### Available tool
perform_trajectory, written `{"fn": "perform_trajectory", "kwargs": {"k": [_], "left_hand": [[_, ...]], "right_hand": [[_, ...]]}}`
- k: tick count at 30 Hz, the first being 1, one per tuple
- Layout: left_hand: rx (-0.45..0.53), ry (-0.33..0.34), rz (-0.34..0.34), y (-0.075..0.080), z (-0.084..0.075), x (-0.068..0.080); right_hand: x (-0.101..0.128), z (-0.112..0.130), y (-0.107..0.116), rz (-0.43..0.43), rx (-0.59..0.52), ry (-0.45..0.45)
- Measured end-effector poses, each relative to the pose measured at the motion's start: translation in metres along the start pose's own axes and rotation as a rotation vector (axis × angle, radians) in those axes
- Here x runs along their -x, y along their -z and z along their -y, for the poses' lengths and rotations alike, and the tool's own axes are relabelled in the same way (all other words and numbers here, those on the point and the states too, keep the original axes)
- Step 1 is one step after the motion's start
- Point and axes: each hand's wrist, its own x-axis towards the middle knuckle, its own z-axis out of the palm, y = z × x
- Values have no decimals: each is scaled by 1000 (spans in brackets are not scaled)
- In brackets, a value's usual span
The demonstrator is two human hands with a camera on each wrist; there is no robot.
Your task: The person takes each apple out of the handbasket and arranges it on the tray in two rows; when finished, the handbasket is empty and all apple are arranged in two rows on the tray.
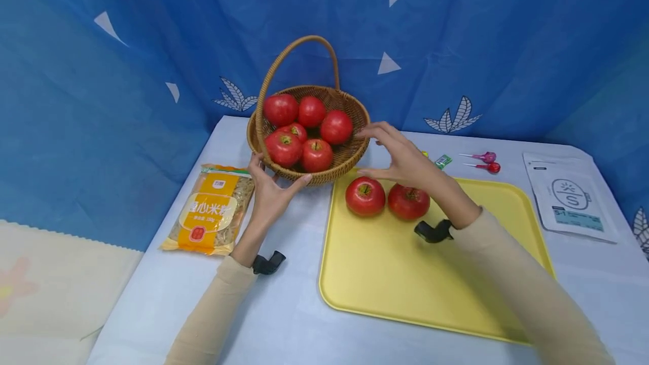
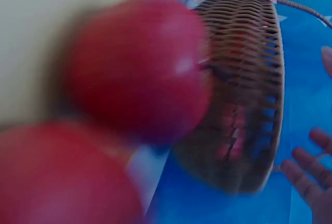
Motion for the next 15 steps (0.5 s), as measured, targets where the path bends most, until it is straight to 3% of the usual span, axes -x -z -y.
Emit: {"fn": "perform_trajectory", "kwargs": {"k": [3,7,11,15], "left_hand": [[17,-3,-5,-2,0,1],[29,0,5,-7,-2,2],[39,-8,17,-12,-5,4],[48,-28,32,-16,-7,5]], "right_hand": [[-43,2,-13,47,-47,69],[-84,7,-29,183,-60,49],[-109,11,-43,349,-37,-8],[-121,10,-54,409,-21,-57]]}}
